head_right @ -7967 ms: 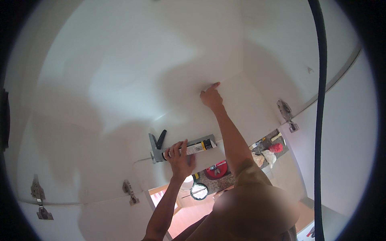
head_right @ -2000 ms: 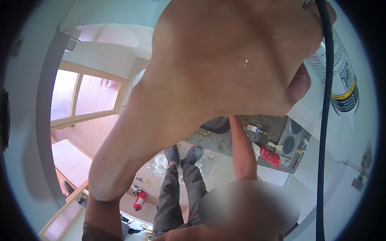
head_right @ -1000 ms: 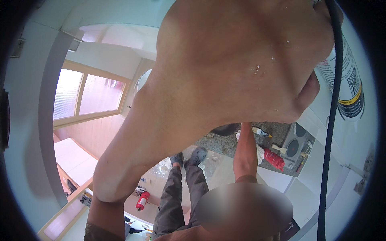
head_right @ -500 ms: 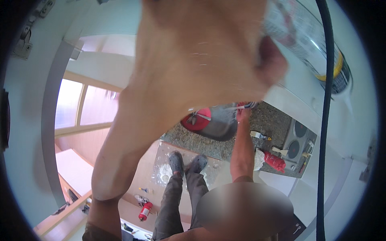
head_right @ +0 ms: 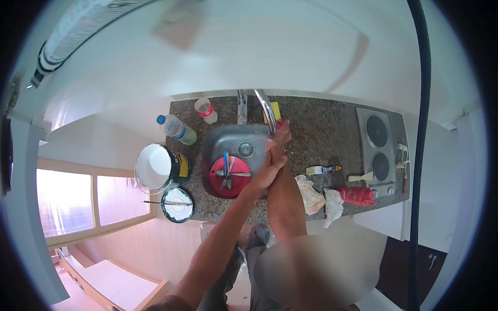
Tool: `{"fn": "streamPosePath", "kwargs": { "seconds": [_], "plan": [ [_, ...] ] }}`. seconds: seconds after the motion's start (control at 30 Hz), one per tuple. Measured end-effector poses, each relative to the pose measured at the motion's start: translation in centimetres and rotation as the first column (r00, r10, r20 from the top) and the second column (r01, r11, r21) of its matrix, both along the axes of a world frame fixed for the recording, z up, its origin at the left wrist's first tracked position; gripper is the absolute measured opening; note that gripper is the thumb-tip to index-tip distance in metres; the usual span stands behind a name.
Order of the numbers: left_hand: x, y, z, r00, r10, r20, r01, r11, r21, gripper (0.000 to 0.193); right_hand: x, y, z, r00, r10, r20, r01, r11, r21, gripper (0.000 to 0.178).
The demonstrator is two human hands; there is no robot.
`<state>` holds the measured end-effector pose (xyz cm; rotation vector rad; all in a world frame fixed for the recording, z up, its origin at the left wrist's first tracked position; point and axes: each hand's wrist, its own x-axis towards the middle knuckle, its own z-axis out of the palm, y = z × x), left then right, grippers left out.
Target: The person wipes the inside of a white cabinet with a cloth, then uses a caulking gun to apply sealant along the upper corner seams. They smooth the bead with a finger and rinse their hand at the sink before continuing to apply and smooth more sealant along the cabinet edges.
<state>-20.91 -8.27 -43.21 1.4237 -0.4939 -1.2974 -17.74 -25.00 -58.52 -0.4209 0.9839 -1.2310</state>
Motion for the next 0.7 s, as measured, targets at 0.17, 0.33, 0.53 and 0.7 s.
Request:
{"fn": "streamPosePath", "kwargs": {
  "seconds": [0.17, 0.33, 0.53, 0.7],
  "plan": [
    [-0.1, -3.6, -1.0, 0.994, -0.109, 0.020, 0.102, 0.972, 0.213, 0.098, -2.2, 0.7, 3.3, 0.990, 0.007, -0.141, -0.015, 0.998, -0.055, 0.045],
    [3.5, -6.4, -6.3, 0.993, 0.058, -0.105, -0.067, 0.995, -0.080, 0.068, 0.6, -1.1, -0.4, 0.924, 0.166, -0.345, -0.226, 0.964, -0.141, 0.039],
    [4.2, -3.8, -8.9, 0.860, 0.277, -0.429, -0.292, 0.956, 0.031, 0.048, 3.8, -1.4, -5.2, 0.993, 0.117, -0.004, -0.114, 0.953, -0.280, 0.035],
    [-0.5, -3.9, -7.7, 0.694, 0.396, -0.601, -0.332, 0.917, 0.220, 0.045, -1.4, -1.7, -6.2, 0.960, -0.056, 0.275, 0.030, 0.995, 0.096, 0.028]
  ]
}}
